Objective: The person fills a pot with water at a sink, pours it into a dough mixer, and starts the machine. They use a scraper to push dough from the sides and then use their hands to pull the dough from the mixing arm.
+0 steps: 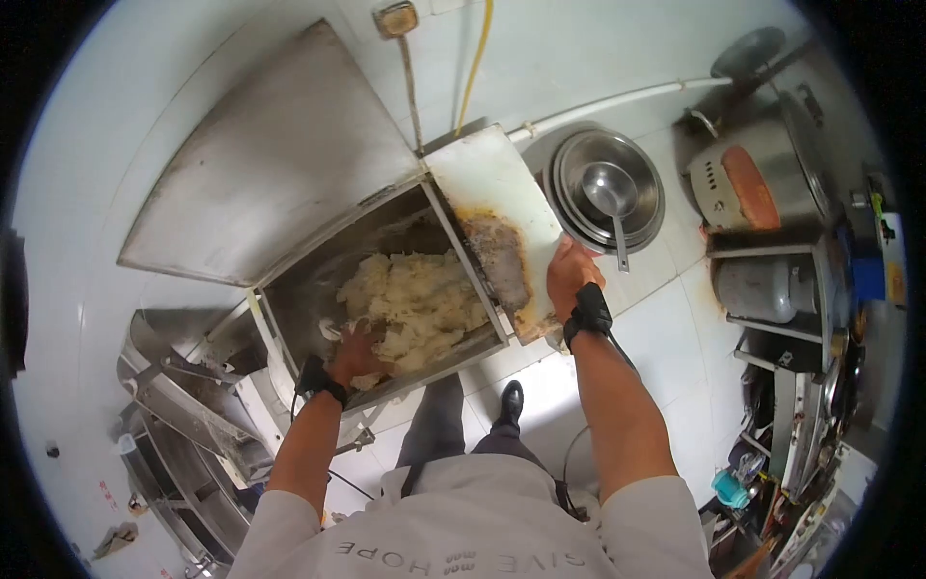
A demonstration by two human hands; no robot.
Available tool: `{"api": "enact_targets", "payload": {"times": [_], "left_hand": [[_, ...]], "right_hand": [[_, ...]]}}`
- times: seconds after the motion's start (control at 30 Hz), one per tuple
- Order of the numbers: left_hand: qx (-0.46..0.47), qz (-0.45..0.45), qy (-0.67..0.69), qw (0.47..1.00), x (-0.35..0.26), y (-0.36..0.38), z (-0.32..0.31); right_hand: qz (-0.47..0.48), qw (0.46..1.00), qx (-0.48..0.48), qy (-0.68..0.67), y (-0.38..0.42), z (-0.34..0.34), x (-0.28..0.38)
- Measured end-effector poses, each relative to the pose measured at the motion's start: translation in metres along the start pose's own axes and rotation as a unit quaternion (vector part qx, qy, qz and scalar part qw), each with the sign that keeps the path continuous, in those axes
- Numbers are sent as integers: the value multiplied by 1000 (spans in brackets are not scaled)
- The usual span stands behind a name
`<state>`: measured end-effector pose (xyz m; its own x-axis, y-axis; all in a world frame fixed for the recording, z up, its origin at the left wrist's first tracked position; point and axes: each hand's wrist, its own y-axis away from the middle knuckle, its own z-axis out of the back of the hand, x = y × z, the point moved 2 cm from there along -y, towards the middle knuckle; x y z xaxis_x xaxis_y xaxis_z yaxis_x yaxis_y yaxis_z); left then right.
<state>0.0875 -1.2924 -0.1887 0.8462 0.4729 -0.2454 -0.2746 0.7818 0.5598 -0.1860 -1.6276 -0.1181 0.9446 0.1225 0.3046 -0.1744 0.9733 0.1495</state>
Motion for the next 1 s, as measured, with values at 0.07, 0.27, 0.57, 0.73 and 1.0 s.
{"api": "enact_targets", "payload": {"times": [0.07,0.27,0.57,0.73,1.0], "left_hand": [[-30,-19,0,999,-4,-13,-17],[-23,-39,289,956,-63,-77,-27],[0,-51,10,999,-125,-98,-5],[-69,-43,182,980,-69,-97,33],[-197,131,304,923,56,-76,50]], "right_hand": [[20,1000,-12,-18,2,3,1],[-7,999,34,-3,2,10,5],[-11,1000,17,-16,1,8,2],[-13,999,27,-14,0,12,6],[8,999,-7,-47,0,13,7]]}}
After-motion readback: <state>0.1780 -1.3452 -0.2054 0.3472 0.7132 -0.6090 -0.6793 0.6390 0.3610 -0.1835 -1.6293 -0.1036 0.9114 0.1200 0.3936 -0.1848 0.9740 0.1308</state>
